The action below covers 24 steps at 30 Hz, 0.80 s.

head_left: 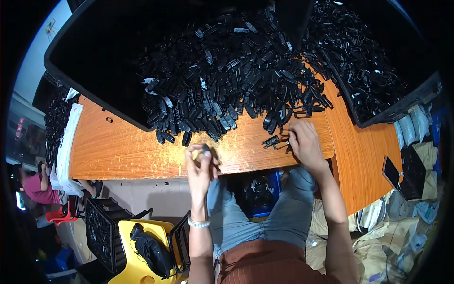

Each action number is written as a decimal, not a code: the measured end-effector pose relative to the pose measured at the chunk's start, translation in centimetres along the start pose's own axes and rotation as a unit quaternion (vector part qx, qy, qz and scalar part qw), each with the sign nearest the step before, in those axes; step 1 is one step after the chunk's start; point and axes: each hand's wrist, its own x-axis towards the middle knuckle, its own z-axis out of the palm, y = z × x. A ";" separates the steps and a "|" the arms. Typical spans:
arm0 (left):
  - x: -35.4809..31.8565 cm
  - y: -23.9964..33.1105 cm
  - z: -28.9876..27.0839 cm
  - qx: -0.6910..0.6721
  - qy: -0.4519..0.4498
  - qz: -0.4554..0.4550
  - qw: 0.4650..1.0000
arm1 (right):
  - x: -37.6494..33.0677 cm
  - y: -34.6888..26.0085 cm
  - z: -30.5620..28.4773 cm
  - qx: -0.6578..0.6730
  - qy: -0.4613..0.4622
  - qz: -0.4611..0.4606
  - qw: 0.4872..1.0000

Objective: Assembling small black plastic components by hand at a workbench.

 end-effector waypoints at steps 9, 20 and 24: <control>-4.9 0.8 4.4 -0.044 -0.244 -0.074 0.966 | -2.9 -8.5 1.7 0.286 0.089 0.090 0.950; -5.0 0.7 4.3 0.106 -0.160 0.088 0.977 | -3.5 -8.1 0.0 0.248 0.147 -0.002 0.958; -5.2 1.5 4.0 0.132 -0.181 0.081 0.971 | -3.7 -7.6 -0.4 0.187 0.093 -0.029 0.978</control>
